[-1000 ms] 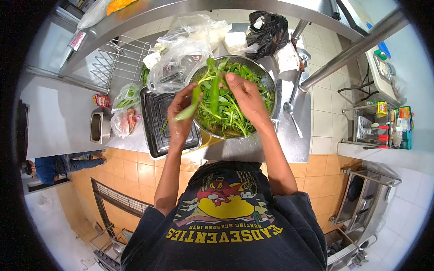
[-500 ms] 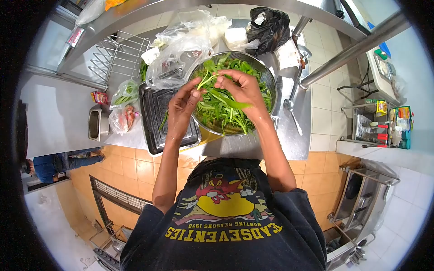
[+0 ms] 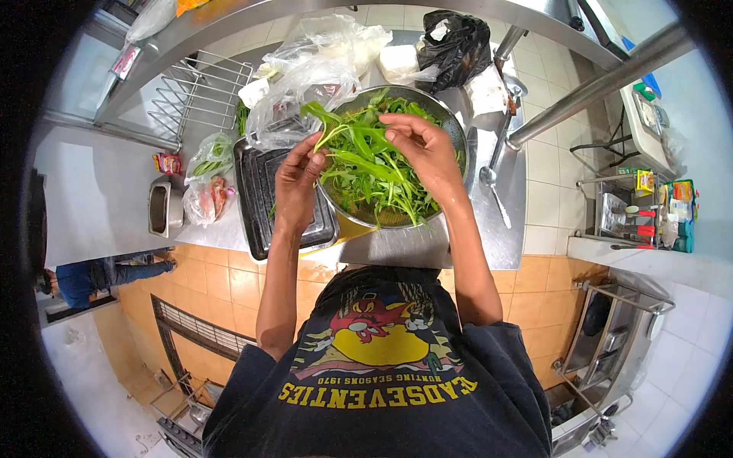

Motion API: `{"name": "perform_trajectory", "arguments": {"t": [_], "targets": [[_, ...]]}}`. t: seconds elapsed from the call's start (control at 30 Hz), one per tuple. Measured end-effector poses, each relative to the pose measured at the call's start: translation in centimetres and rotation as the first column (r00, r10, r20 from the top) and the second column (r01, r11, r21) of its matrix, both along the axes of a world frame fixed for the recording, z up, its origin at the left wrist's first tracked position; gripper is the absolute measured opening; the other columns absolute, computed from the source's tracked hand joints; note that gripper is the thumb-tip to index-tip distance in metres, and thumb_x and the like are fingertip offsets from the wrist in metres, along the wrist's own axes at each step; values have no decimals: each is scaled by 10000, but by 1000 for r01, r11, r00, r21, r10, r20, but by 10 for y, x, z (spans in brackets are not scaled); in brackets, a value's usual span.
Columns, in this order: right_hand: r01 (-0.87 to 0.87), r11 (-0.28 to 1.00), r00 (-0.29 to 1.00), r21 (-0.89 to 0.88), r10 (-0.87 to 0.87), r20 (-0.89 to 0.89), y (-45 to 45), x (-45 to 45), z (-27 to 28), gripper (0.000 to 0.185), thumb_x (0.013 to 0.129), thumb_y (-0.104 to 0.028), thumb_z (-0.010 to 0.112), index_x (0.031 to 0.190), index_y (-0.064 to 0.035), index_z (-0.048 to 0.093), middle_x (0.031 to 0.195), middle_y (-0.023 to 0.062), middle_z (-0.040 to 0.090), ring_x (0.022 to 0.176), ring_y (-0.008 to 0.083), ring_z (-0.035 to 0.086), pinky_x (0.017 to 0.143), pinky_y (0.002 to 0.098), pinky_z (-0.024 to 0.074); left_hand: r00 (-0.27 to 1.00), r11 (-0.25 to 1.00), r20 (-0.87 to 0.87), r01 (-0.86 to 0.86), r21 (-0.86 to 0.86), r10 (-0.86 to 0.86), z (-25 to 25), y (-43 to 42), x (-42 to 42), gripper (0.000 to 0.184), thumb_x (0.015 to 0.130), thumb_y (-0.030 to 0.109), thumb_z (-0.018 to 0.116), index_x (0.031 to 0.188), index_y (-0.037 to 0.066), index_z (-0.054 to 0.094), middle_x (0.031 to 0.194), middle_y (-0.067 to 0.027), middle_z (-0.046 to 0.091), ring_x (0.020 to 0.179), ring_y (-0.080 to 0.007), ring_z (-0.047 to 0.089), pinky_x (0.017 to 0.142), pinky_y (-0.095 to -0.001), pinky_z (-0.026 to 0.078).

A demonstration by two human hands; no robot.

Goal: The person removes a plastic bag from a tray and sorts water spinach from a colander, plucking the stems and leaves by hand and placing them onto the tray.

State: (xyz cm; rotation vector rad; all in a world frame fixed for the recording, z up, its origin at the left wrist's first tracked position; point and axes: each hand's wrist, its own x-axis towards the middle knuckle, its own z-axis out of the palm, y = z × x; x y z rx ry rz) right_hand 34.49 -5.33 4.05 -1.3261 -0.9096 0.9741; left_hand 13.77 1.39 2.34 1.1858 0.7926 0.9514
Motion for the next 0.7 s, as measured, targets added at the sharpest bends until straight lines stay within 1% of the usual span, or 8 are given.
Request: {"name": "perform_trajectory", "arguments": {"t": [0.03,0.1,0.2,0.3,0.4,0.5,0.6,0.7], "targets": [[42,998,993,43,-47,109,0,0,1,202,912,-92,648,1107,-52,681,951,23,674,910,105,599,833,240,462,1000,1000,-7,-8,1,8,-1,1,0,349,920,127,670,1255,48,613,1064,-14,644,993,-96,573,929,-264,441],[112,984,938,139,-151,313,-2,-4,7,183,903,-87,653,1079,-49,684,896,32,663,900,119,595,813,249,461,1000,1000,20,-16,5,15,-2,1,1,353,919,126,671,1258,50,610,1058,-12,642,993,-95,571,927,-265,441],[47,979,913,198,-123,388,-6,-11,15,164,880,-103,672,1030,-38,688,866,67,653,863,176,597,808,292,458,999,1000,33,-24,8,23,-3,1,2,352,920,126,671,1258,50,607,1055,-10,638,993,-94,570,922,-261,440],[-75,973,861,217,-47,507,-5,-15,17,152,863,-125,686,988,-39,699,885,87,664,842,233,596,818,331,450,999,999,35,-31,21,30,-1,-1,5,346,921,133,671,1250,46,607,1051,-11,637,991,-94,569,915,-255,440],[-86,980,836,181,-27,548,-4,-28,17,154,848,-143,698,954,-30,702,892,102,672,856,264,597,846,359,438,998,998,57,-33,44,31,-1,-2,9,343,920,133,672,1244,43,606,1057,-17,637,996,-95,567,908,-251,441],[-134,988,831,73,72,552,-2,-21,12,163,844,-142,701,958,-25,704,893,113,683,846,258,613,811,345,455,997,995,67,-53,85,48,-3,-2,8,346,916,123,676,1243,35,602,1052,-25,644,991,-98,573,896,-253,448],[-102,990,862,93,42,506,-3,-14,13,158,857,-133,691,966,-20,703,900,117,694,822,243,630,776,334,473,992,988,60,-116,98,110,1,0,5,352,911,113,681,1241,25,599,1031,-28,657,964,-100,586,876,-255,459],[-35,993,896,109,-17,444,-7,-6,9,147,883,-128,670,972,-16,706,913,112,703,808,214,642,764,315,487,985,982,43,-169,88,165,1,6,-4,355,907,114,685,1237,15,599,1007,-25,669,924,-98,599,857,-253,467]]}}
